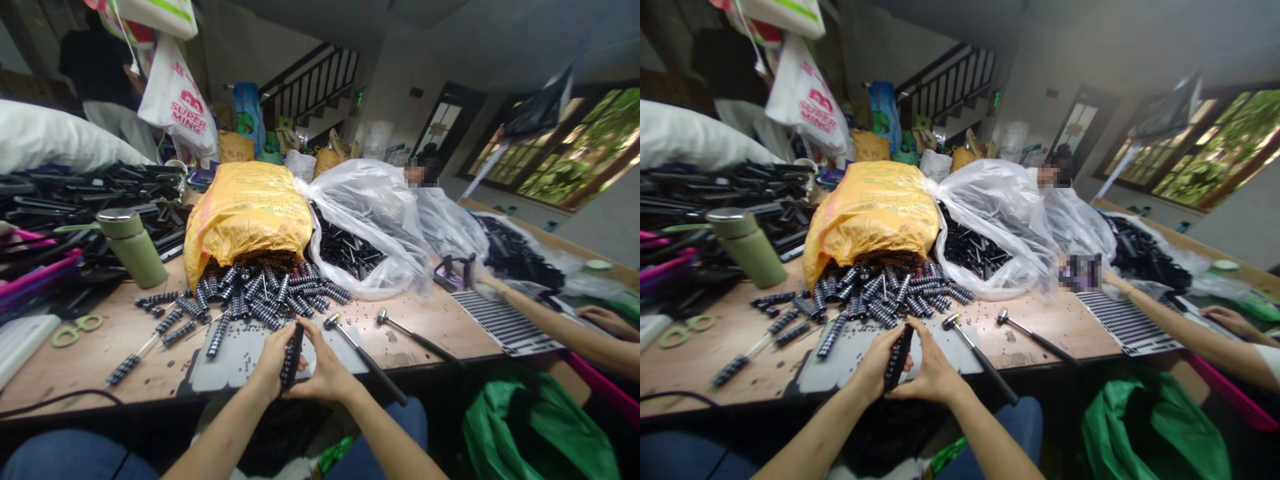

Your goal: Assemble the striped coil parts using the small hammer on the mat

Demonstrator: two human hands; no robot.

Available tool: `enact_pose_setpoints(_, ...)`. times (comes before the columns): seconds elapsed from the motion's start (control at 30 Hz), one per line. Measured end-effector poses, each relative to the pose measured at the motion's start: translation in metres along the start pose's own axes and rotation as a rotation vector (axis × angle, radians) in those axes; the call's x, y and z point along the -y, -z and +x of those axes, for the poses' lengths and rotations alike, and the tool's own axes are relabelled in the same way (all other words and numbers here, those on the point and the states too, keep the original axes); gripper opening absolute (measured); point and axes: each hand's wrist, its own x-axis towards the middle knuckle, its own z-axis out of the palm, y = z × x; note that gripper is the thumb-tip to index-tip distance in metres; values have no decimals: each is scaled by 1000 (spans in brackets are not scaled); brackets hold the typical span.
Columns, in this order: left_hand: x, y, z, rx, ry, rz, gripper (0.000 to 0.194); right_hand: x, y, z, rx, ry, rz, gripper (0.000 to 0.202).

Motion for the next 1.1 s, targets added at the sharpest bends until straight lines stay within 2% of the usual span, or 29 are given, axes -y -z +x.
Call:
enact_pose_setpoints(0.23,5,1,10,-8,113,66,20,-8,-10,-3,-71,-38,6,101)
enact_pose_setpoints(0.33,11,5,16,9,114,151,25,-13,-16,-5,-108,-54,-35,101)
enact_pose_setpoints(0.4,19,9,20,22,-6,298,29,-17,-22,-6,-140,-65,-99,101)
enact_pose_setpoints(0.43,25,12,22,29,-135,418,30,-19,-26,-6,-166,-69,-139,100)
enact_pose_setpoints(0.5,39,19,27,39,-481,720,34,-25,-33,-8,-224,-97,-236,95)
enact_pose_setpoints(0.57,54,28,32,87,-792,1030,37,-32,-35,-13,-230,-145,-342,89)
enact_pose_setpoints(0.63,66,37,36,163,-968,1287,36,-39,-27,-23,-212,-226,-490,82)
enact_pose_setpoints(0.7,70,45,39,237,-1057,1482,36,-46,-7,-36,-245,-374,-716,66)
enact_pose_setpoints(0.77,66,51,40,272,-1112,1619,35,-51,19,-48,-273,-561,-956,33)
enact_pose_setpoints(0.8,62,52,41,275,-1130,1671,34,-52,32,-54,-245,-629,-1028,20)
enact_pose_setpoints(0.87,53,54,41,252,-1157,1747,33,-48,49,-63,-164,-694,-1039,16)
enact_pose_setpoints(0.97,46,55,42,189,-1173,1802,32,-34,47,-72,-155,-643,-831,26)
enact_pose_setpoints(1.03,48,56,43,166,-1167,1816,35,-23,33,-78,-178,-589,-721,34)
enact_pose_setpoints(1.1,52,56,43,140,-1153,1831,38,-17,19,-82,-143,-598,-715,40)
